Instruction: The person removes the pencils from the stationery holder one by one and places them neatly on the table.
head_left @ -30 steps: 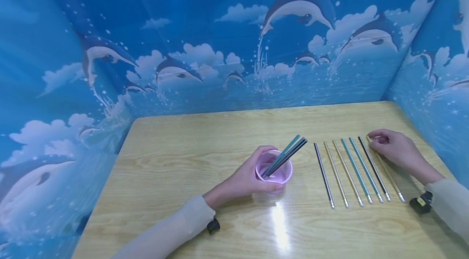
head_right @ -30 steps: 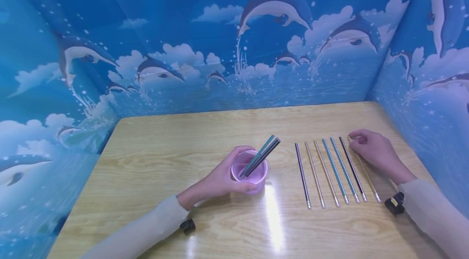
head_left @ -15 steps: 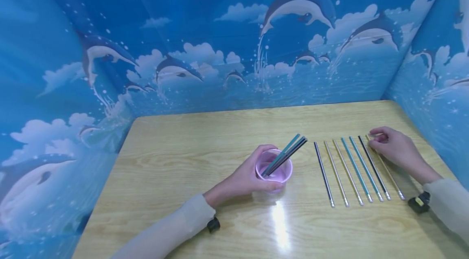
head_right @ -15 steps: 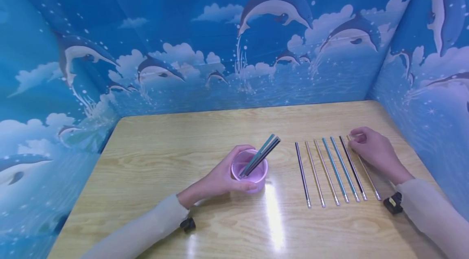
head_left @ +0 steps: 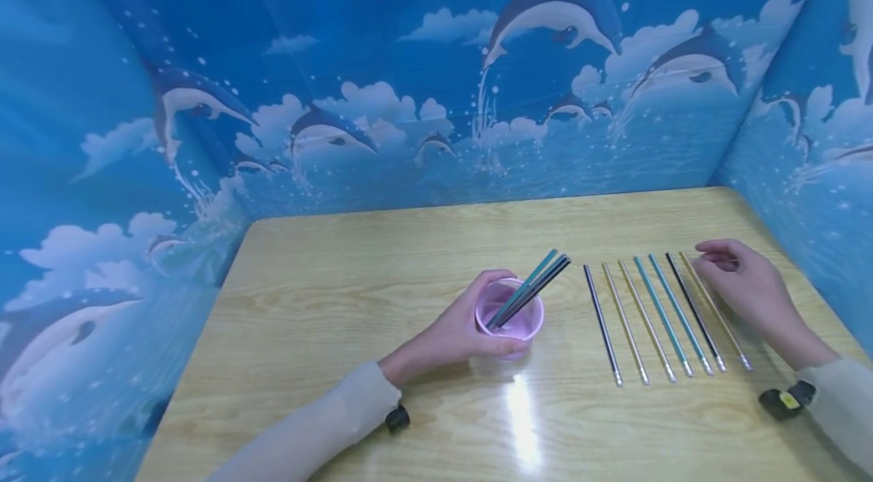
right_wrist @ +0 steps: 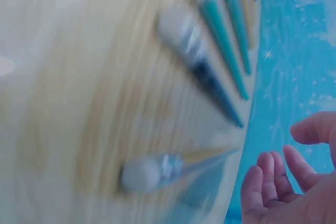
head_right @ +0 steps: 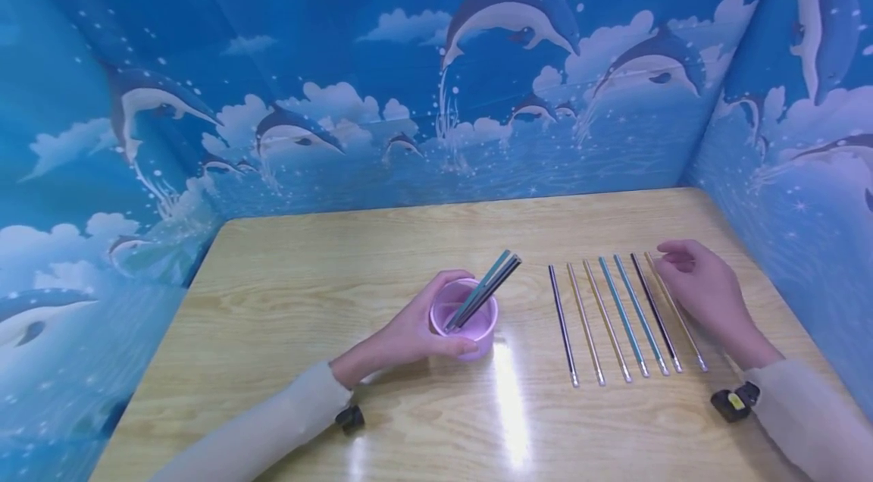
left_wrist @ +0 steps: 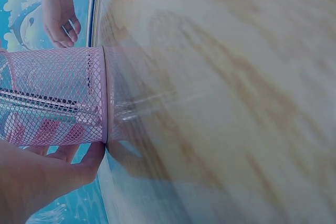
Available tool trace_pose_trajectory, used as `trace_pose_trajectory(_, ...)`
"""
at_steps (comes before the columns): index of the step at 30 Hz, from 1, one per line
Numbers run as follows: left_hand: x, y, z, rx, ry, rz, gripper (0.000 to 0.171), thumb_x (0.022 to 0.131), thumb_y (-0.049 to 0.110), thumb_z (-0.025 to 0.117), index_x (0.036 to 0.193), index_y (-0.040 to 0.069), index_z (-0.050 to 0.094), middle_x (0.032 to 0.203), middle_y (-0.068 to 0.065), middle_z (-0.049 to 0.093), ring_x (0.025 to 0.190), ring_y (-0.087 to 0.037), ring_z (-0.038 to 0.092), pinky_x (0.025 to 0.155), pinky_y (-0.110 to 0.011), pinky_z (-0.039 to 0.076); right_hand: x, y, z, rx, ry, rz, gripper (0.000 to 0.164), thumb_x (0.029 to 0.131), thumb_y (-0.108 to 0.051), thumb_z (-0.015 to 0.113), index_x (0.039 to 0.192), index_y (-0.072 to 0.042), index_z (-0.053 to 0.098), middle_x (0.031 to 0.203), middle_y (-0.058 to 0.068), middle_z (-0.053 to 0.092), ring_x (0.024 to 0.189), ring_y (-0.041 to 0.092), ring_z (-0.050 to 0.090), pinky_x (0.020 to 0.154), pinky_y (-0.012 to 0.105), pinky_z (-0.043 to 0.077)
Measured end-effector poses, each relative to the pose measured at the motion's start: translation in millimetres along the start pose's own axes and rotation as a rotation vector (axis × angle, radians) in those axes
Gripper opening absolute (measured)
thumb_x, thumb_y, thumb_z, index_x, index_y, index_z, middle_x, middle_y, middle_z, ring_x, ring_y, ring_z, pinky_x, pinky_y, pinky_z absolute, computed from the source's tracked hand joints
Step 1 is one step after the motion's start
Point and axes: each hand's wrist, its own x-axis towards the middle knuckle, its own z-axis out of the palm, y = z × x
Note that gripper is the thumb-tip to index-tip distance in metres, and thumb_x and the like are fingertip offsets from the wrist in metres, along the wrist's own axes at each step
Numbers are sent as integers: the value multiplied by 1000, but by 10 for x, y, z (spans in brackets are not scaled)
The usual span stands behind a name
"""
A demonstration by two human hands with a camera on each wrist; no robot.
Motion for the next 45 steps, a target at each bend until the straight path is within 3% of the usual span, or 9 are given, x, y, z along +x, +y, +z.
trace_pose_trajectory(4, -3, -3, -4, 0, -1, 4, 96, 84, 14, 97, 162, 25, 42, 150, 3, 59, 138, -19, 56, 107, -35, 56, -140, -164, 38, 138, 27, 27, 35, 112, -28, 62, 138, -4, 64, 108, -24, 62, 93, -13, 55, 75, 6, 47)
trace_pose_trajectory(8, 1, -3, -8, -2, -3, 6, 95, 84, 14, 97, 161, 26, 42, 149, 2, 59, 138, -19, 57, 107, -35, 56, -292, -363, 97, 355, 26, 60, 14, 111, -21, 65, 124, -24, 70, 107, -27, 67, 94, -7, 64, 76, 8, 54)
trace_pose_trajectory(10, 1, 0, -10, 1, -3, 3, 96, 84, 14, 97, 161, 25, 42, 149, 2, 59, 138, -18, 57, 107, -35, 56, -352, -452, 131, 457, 19, 65, 17, 111, -16, 66, 119, -30, 72, 106, -26, 70, 93, -6, 66, 77, 8, 55)
trace_pose_trajectory(14, -8, 13, -10, 4, 1, -7, 96, 83, 14, 97, 161, 26, 42, 150, 3, 59, 138, -18, 57, 107, -34, 56, -438, -620, 215, 610, 27, 24, 24, 109, -6, 66, 116, -27, 76, 104, -20, 75, 91, -3, 70, 78, 10, 56)
trace_pose_trajectory(18, -19, 22, -9, 6, 6, -11, 97, 83, 13, 97, 162, 25, 41, 150, 2, 59, 138, -18, 57, 106, -35, 56, -500, -774, 329, 696, 63, -67, 20, 107, 1, 65, 119, -11, 76, 107, -12, 76, 94, 0, 73, 82, 11, 58)
trace_pose_trajectory(23, -20, 25, -6, 13, 8, -15, 97, 83, 13, 97, 162, 25, 41, 150, 3, 59, 138, -17, 57, 107, -34, 56, -559, -946, 472, 689, 89, -141, 14, 107, 1, 66, 120, -1, 73, 108, -6, 75, 94, 4, 73, 84, 13, 59)
trace_pose_trajectory(31, -23, 40, -2, 7, 3, -19, 97, 85, 13, 96, 163, 21, 40, 150, 2, 59, 139, -18, 56, 108, -35, 55, -602, -1276, 624, 656, 41, -178, 17, 106, -2, 71, 121, 5, 70, 112, 0, 73, 97, 8, 72, 85, 15, 59)
trace_pose_trajectory(45, -12, 29, 5, 16, 5, -13, 96, 85, 14, 96, 163, 24, 41, 150, 5, 60, 138, -16, 57, 109, -33, 54, -639, -1665, 825, 537, -62, -210, 27, 106, -13, 75, 126, 4, 69, 111, 7, 72, 97, 15, 69, 83, 20, 60)
